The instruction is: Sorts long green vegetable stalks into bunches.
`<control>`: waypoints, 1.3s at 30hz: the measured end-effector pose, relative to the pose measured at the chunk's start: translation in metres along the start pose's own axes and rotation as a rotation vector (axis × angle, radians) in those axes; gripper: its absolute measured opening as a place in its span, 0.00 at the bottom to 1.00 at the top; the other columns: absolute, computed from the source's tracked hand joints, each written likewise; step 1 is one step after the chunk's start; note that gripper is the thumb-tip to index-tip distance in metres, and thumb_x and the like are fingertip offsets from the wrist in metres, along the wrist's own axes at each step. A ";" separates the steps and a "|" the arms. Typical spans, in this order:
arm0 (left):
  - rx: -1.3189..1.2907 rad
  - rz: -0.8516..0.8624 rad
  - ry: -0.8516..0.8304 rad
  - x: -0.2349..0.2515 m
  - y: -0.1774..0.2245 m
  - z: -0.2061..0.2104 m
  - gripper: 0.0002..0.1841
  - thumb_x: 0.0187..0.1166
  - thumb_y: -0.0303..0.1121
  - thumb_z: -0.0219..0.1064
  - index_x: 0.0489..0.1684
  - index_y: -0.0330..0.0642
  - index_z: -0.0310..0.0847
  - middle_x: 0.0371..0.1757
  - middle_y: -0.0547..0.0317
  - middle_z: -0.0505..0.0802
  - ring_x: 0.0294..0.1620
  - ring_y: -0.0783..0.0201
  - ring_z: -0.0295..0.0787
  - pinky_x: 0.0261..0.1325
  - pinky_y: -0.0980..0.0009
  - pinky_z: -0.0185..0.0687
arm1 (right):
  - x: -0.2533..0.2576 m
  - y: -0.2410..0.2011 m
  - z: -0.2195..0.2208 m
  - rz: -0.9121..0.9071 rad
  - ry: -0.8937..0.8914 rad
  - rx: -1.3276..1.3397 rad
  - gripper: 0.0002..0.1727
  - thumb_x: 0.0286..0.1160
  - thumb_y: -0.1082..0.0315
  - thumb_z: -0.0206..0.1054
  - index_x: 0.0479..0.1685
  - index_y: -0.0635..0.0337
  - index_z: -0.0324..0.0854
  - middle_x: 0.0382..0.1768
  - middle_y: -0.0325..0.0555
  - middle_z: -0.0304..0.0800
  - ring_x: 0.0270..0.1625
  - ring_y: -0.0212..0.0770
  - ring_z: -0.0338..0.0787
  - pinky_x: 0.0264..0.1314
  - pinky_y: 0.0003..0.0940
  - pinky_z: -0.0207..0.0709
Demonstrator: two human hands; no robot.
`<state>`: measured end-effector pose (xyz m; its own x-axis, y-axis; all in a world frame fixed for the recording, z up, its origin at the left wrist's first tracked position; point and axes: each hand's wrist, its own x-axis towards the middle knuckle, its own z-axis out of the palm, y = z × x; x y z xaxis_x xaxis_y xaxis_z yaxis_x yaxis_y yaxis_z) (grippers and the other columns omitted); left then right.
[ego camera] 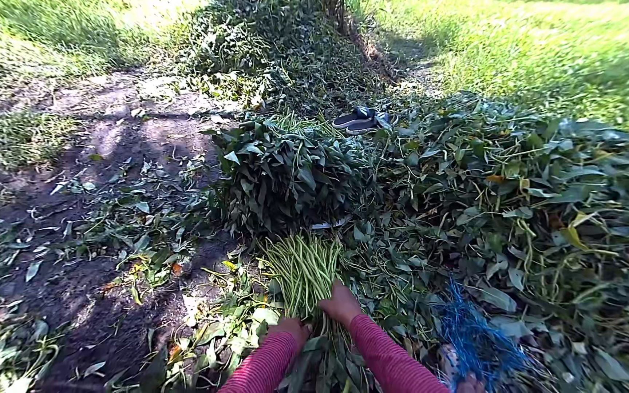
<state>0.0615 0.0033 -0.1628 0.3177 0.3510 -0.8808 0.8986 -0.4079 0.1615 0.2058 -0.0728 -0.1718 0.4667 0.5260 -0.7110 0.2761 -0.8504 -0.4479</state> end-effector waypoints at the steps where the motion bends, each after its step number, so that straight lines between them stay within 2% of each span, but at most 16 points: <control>1: -0.030 0.001 -0.030 0.006 -0.007 -0.004 0.32 0.92 0.56 0.46 0.76 0.38 0.76 0.77 0.37 0.82 0.81 0.41 0.75 0.80 0.36 0.65 | -0.002 0.003 -0.006 0.015 -0.006 0.024 0.47 0.65 0.53 0.76 0.86 0.61 0.60 0.72 0.63 0.81 0.74 0.60 0.83 0.74 0.63 0.75; 3: -0.115 -0.020 -0.008 0.016 -0.021 -0.016 0.32 0.93 0.53 0.45 0.76 0.32 0.74 0.74 0.35 0.83 0.78 0.42 0.79 0.80 0.41 0.68 | -0.004 0.009 -0.018 0.023 -0.010 0.055 0.49 0.62 0.54 0.78 0.87 0.61 0.59 0.72 0.64 0.81 0.74 0.61 0.83 0.74 0.63 0.75; 7: -0.168 -0.076 0.207 0.005 -0.023 -0.048 0.26 0.89 0.48 0.53 0.75 0.39 0.77 0.74 0.38 0.85 0.77 0.41 0.79 0.77 0.37 0.69 | -0.004 0.027 -0.028 -0.007 -0.037 0.141 0.50 0.57 0.56 0.81 0.84 0.62 0.62 0.72 0.65 0.80 0.74 0.60 0.82 0.75 0.62 0.74; 9: -0.257 -0.009 0.312 0.008 -0.019 -0.052 0.21 0.88 0.42 0.57 0.69 0.39 0.79 0.67 0.38 0.88 0.72 0.41 0.83 0.73 0.38 0.74 | -0.003 0.035 -0.027 -0.020 -0.028 0.183 0.48 0.55 0.58 0.82 0.82 0.62 0.64 0.71 0.64 0.80 0.73 0.60 0.82 0.74 0.62 0.75; 11: -0.386 0.040 0.341 0.018 -0.016 -0.046 0.20 0.87 0.41 0.60 0.69 0.38 0.78 0.66 0.39 0.88 0.70 0.43 0.85 0.72 0.41 0.75 | -0.004 0.040 -0.024 -0.027 -0.022 0.229 0.48 0.53 0.59 0.83 0.81 0.62 0.65 0.71 0.64 0.80 0.74 0.59 0.82 0.74 0.62 0.75; 15: -0.482 0.066 0.214 0.050 -0.015 -0.032 0.30 0.87 0.52 0.60 0.76 0.35 0.73 0.72 0.35 0.83 0.74 0.42 0.80 0.76 0.44 0.72 | -0.014 0.042 -0.015 -0.022 -0.072 0.467 0.48 0.50 0.69 0.83 0.81 0.61 0.65 0.70 0.62 0.81 0.70 0.56 0.84 0.70 0.58 0.80; 18: -0.453 0.079 0.214 0.061 -0.007 -0.036 0.37 0.81 0.60 0.65 0.75 0.34 0.75 0.73 0.33 0.83 0.75 0.41 0.80 0.76 0.43 0.72 | -0.018 0.045 -0.012 -0.039 -0.132 0.597 0.51 0.49 0.71 0.83 0.82 0.59 0.61 0.68 0.60 0.82 0.67 0.54 0.87 0.65 0.55 0.84; 20: -0.430 0.083 0.222 0.068 -0.002 -0.035 0.40 0.76 0.61 0.70 0.75 0.34 0.76 0.74 0.34 0.83 0.77 0.41 0.78 0.79 0.42 0.69 | -0.021 0.048 -0.013 -0.055 -0.184 0.666 0.50 0.50 0.72 0.84 0.81 0.59 0.61 0.67 0.59 0.83 0.65 0.52 0.89 0.64 0.53 0.85; 22: -0.418 0.102 0.228 0.077 0.000 -0.030 0.39 0.74 0.57 0.74 0.77 0.36 0.76 0.75 0.35 0.83 0.79 0.41 0.76 0.82 0.42 0.67 | -0.024 0.050 -0.016 -0.073 -0.251 0.763 0.45 0.55 0.72 0.84 0.78 0.61 0.65 0.61 0.56 0.87 0.59 0.48 0.92 0.62 0.48 0.87; 24: -0.439 0.118 0.249 0.083 0.001 -0.028 0.32 0.74 0.48 0.76 0.75 0.39 0.78 0.73 0.37 0.85 0.77 0.42 0.79 0.80 0.41 0.69 | -0.028 0.051 -0.021 -0.060 -0.297 0.851 0.38 0.63 0.69 0.82 0.75 0.62 0.68 0.53 0.53 0.90 0.52 0.45 0.93 0.58 0.44 0.88; 27: -0.557 0.127 0.251 0.083 -0.005 -0.033 0.26 0.74 0.39 0.74 0.72 0.40 0.80 0.69 0.38 0.87 0.73 0.43 0.81 0.75 0.41 0.73 | -0.029 0.056 -0.029 -0.042 -0.289 0.819 0.31 0.63 0.72 0.78 0.69 0.61 0.73 0.47 0.51 0.91 0.46 0.44 0.93 0.52 0.43 0.88; 29: -0.654 0.127 0.239 0.084 -0.014 -0.038 0.24 0.72 0.35 0.76 0.67 0.38 0.82 0.63 0.37 0.88 0.66 0.43 0.85 0.68 0.41 0.78 | -0.029 0.058 -0.034 -0.027 -0.233 0.724 0.33 0.58 0.74 0.79 0.69 0.61 0.75 0.50 0.53 0.91 0.50 0.45 0.93 0.54 0.46 0.88; 31: -0.790 0.145 0.179 0.082 -0.023 -0.040 0.25 0.71 0.30 0.76 0.68 0.35 0.77 0.60 0.36 0.89 0.59 0.43 0.88 0.60 0.43 0.84 | -0.030 0.060 -0.038 -0.029 -0.221 0.714 0.34 0.57 0.73 0.80 0.69 0.60 0.75 0.51 0.52 0.91 0.51 0.46 0.93 0.55 0.46 0.88; 33: -0.915 0.154 0.120 0.074 -0.025 -0.040 0.26 0.72 0.27 0.73 0.70 0.35 0.72 0.58 0.35 0.88 0.55 0.44 0.88 0.54 0.44 0.86 | -0.033 0.063 -0.043 -0.079 -0.287 0.817 0.35 0.58 0.75 0.79 0.71 0.59 0.72 0.51 0.51 0.92 0.50 0.45 0.93 0.54 0.44 0.89; 35: -0.990 0.137 0.094 0.062 -0.023 -0.040 0.27 0.74 0.25 0.70 0.74 0.37 0.68 0.58 0.36 0.87 0.54 0.45 0.88 0.51 0.45 0.86 | -0.036 0.065 -0.046 -0.130 -0.334 0.861 0.35 0.60 0.77 0.78 0.72 0.59 0.71 0.51 0.51 0.93 0.49 0.44 0.94 0.54 0.43 0.89; 39: -1.034 0.101 0.068 0.052 -0.021 -0.038 0.29 0.78 0.26 0.66 0.80 0.41 0.65 0.59 0.39 0.86 0.53 0.48 0.86 0.51 0.48 0.84 | -0.037 0.064 -0.048 -0.145 -0.288 0.780 0.37 0.59 0.77 0.77 0.74 0.58 0.70 0.54 0.49 0.94 0.52 0.43 0.94 0.56 0.42 0.88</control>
<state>0.0708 0.0621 -0.1949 0.3933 0.4150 -0.8205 0.6779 0.4720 0.5637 0.2467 -0.1475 -0.1484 0.2093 0.7020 -0.6807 -0.3921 -0.5775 -0.7161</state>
